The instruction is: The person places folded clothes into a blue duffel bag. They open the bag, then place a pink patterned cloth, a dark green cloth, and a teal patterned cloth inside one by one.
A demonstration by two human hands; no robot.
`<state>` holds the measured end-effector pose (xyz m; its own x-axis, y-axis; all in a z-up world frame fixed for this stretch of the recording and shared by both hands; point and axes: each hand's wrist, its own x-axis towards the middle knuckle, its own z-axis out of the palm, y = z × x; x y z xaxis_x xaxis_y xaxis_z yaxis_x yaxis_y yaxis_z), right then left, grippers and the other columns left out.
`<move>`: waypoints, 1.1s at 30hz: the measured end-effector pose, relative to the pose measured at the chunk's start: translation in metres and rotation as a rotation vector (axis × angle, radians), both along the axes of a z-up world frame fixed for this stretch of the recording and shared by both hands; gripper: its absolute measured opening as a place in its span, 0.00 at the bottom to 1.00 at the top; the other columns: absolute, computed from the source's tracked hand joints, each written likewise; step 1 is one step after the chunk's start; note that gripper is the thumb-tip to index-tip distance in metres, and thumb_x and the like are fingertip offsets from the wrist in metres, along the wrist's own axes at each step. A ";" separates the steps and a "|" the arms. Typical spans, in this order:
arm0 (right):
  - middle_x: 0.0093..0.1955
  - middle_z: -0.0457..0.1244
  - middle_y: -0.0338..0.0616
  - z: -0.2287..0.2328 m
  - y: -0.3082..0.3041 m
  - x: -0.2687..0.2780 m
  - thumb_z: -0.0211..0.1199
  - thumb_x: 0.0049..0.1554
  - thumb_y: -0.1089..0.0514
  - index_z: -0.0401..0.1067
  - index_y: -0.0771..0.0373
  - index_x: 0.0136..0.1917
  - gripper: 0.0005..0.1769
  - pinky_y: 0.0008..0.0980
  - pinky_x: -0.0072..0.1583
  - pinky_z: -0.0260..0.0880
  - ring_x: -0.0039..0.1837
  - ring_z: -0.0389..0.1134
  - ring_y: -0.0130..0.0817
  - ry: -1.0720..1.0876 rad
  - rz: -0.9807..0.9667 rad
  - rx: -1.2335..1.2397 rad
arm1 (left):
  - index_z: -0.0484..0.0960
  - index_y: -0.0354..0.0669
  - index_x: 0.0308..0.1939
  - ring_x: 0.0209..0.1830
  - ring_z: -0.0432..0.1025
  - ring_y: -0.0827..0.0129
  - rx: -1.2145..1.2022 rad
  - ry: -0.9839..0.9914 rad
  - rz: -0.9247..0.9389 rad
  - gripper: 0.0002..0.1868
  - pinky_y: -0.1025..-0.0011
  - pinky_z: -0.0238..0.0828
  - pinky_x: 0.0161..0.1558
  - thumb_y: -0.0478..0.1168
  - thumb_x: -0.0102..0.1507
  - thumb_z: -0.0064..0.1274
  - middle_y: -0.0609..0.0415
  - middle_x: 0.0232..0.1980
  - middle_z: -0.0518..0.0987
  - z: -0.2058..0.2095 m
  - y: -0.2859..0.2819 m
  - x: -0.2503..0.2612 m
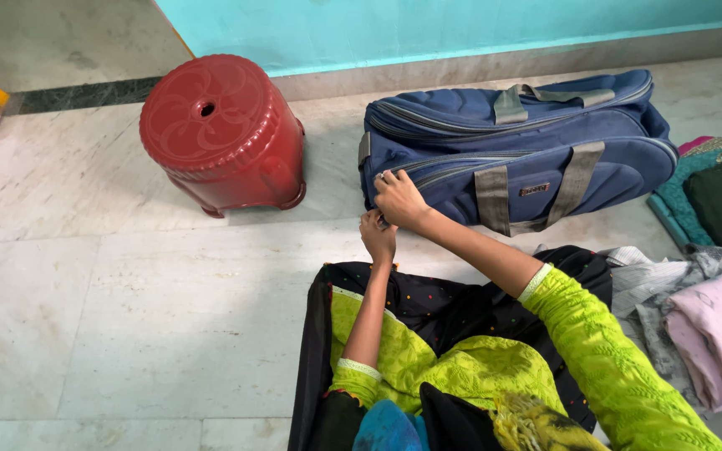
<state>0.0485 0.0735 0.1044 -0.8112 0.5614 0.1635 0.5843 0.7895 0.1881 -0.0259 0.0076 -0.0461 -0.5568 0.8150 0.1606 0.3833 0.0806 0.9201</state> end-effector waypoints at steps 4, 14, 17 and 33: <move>0.54 0.67 0.49 -0.003 -0.007 -0.001 0.68 0.46 0.53 0.81 0.61 0.38 0.11 0.41 0.59 0.62 0.64 0.64 0.45 0.010 0.020 0.083 | 0.82 0.45 0.44 0.53 0.71 0.52 -0.045 0.098 0.040 0.14 0.54 0.67 0.52 0.39 0.54 0.63 0.54 0.52 0.78 0.003 -0.001 0.001; 0.49 0.66 0.40 0.038 0.013 0.029 0.70 0.45 0.55 0.79 0.61 0.38 0.09 0.41 0.55 0.62 0.55 0.65 0.39 0.181 -0.095 0.017 | 0.85 0.49 0.41 0.55 0.72 0.55 -0.050 0.209 0.082 0.24 0.50 0.63 0.53 0.59 0.51 0.69 0.56 0.52 0.80 0.035 0.008 0.004; 0.47 0.66 0.39 0.051 0.017 0.044 0.71 0.46 0.54 0.79 0.58 0.36 0.07 0.42 0.54 0.61 0.53 0.65 0.39 0.258 -0.115 0.004 | 0.86 0.49 0.42 0.54 0.72 0.56 -0.064 0.192 0.076 0.26 0.50 0.64 0.53 0.62 0.51 0.68 0.57 0.51 0.80 0.041 0.008 0.004; 0.45 0.65 0.38 0.072 0.022 0.109 0.73 0.49 0.58 0.79 0.59 0.38 0.05 0.41 0.53 0.67 0.51 0.67 0.41 0.663 -0.224 -0.196 | 0.86 0.45 0.47 0.52 0.72 0.54 -0.029 0.220 0.025 0.27 0.51 0.63 0.54 0.59 0.55 0.67 0.52 0.52 0.79 0.046 -0.010 0.002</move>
